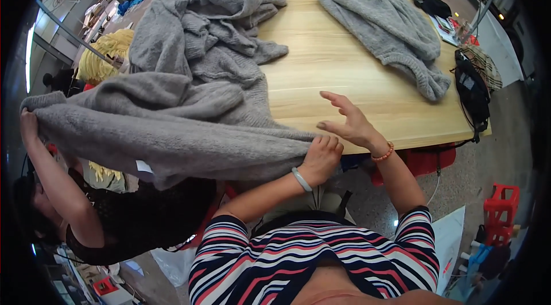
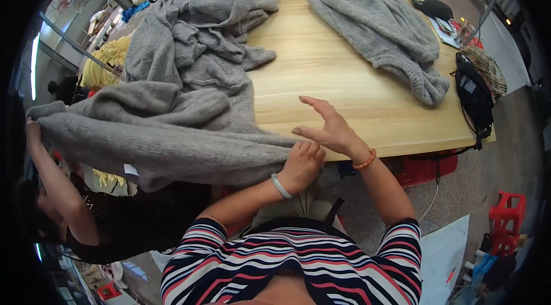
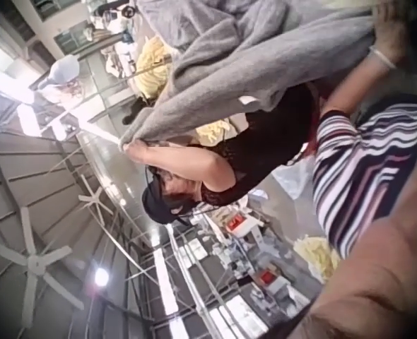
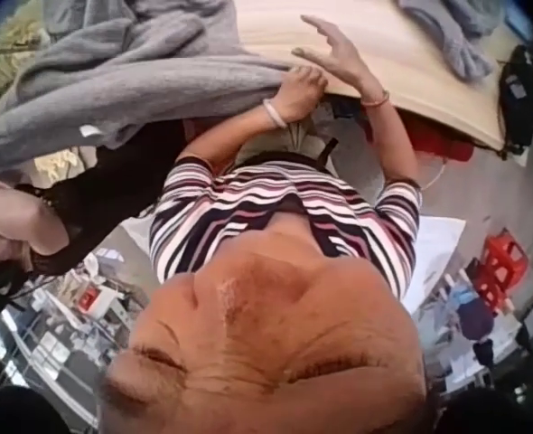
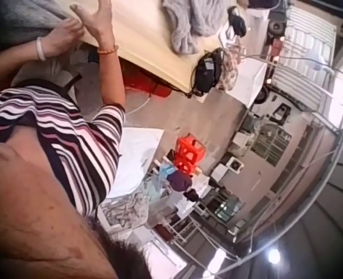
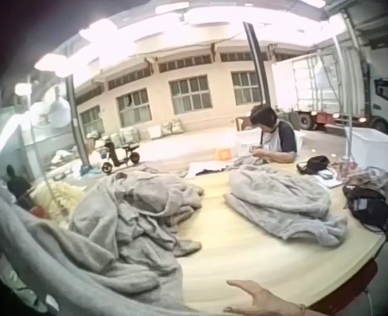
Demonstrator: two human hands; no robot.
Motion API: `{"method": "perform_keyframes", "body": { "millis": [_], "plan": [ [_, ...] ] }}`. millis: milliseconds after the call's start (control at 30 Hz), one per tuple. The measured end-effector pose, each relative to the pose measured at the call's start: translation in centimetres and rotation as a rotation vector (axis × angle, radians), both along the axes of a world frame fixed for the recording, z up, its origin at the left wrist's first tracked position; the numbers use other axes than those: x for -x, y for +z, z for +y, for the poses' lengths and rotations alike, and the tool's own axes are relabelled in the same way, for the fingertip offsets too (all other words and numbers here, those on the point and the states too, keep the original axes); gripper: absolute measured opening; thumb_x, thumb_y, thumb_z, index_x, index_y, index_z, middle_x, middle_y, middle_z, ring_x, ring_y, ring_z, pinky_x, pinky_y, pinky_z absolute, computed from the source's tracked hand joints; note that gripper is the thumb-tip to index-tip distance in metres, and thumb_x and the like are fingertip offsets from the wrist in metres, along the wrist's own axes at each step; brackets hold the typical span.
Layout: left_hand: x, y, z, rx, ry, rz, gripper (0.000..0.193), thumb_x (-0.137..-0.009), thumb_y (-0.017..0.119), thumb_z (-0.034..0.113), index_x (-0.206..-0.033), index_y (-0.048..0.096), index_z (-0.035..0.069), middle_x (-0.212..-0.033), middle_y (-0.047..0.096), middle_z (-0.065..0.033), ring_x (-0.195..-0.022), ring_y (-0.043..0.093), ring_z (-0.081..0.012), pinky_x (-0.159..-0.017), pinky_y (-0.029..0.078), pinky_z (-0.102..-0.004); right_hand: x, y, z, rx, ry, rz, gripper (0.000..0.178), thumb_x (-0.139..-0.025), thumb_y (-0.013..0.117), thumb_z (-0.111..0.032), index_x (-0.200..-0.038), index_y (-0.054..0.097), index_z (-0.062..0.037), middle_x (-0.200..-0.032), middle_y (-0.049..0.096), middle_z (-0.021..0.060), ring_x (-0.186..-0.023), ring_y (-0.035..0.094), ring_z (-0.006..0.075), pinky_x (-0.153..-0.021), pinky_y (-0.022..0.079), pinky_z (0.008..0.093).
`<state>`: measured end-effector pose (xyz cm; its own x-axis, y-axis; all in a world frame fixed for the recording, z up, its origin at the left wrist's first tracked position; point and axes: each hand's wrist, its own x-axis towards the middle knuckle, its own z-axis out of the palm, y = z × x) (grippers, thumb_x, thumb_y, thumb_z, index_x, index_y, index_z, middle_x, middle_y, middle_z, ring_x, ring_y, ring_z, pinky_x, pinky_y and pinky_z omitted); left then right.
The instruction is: Inspect sweaters for defects and loose threads on a factory table.
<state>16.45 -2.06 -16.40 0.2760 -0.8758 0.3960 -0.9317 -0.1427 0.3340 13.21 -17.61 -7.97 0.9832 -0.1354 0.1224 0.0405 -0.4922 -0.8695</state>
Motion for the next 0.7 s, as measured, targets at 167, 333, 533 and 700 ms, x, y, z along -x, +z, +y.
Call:
{"method": "perform_keyframes", "body": {
  "millis": [167, 333, 533, 700],
  "plan": [
    [-1.4, 2.9, 3.1, -0.039, 0.114, 0.058, 0.019, -0.074, 0.073, 0.02, -0.086, 0.063, 0.008, -0.09, 0.06, -0.0126, -0.089, 0.057, -0.0327, -0.077, 0.044, -0.0429, -2.4, -3.9, 1.8, 0.249, 0.04, -0.066, 0.059, -0.082, 0.074, -0.029, -0.133, 0.052, -0.007, -0.135, 0.05, 0.0205, -0.124, 0.048, 0.0361, -0.107, 0.038, 0.042],
    [-16.8, 10.4, 7.2, 0.317, 0.492, -0.085, 0.028, -0.076, 0.075, 0.015, -0.096, 0.06, 0.004, -0.1, 0.061, -0.0157, -0.097, 0.056, -0.0363, -0.087, 0.044, -0.0434, -0.7, -5.4, -2.0, 0.261, -0.15, -0.037, 0.045, -0.086, 0.07, -0.019, -0.126, 0.056, -0.0024, -0.127, 0.056, 0.0167, -0.117, 0.055, 0.0324, -0.101, 0.044, 0.0387],
    [-35.6, 12.8, 13.3, 0.036, 1.303, -0.36, 0.108, -0.071, 0.08, 0.048, -0.151, 0.017, 0.011, -0.151, 0.02, -0.0304, -0.141, 0.015, -0.0495, -0.109, 0.017, -0.0653, 1.9, -7.2, -4.2, 0.201, -0.237, -0.051, 0.039, -0.085, 0.07, -0.01, -0.122, 0.059, -0.0029, -0.115, 0.059, 0.011, -0.099, 0.059, 0.0208, -0.086, 0.05, 0.0304],
    [-42.8, 14.8, 16.8, -0.04, 1.472, -0.013, 0.109, -0.068, 0.081, 0.043, -0.151, 0.019, 0.009, -0.145, 0.034, -0.0297, -0.134, 0.033, -0.0445, -0.108, 0.029, -0.0551, 2.3, -7.8, -5.1, 0.025, -0.316, 0.027, 0.037, -0.085, 0.07, -0.008, -0.12, 0.06, -0.0029, -0.11, 0.058, 0.0067, -0.086, 0.057, 0.0138, -0.075, 0.05, 0.0255]
  ]
}}
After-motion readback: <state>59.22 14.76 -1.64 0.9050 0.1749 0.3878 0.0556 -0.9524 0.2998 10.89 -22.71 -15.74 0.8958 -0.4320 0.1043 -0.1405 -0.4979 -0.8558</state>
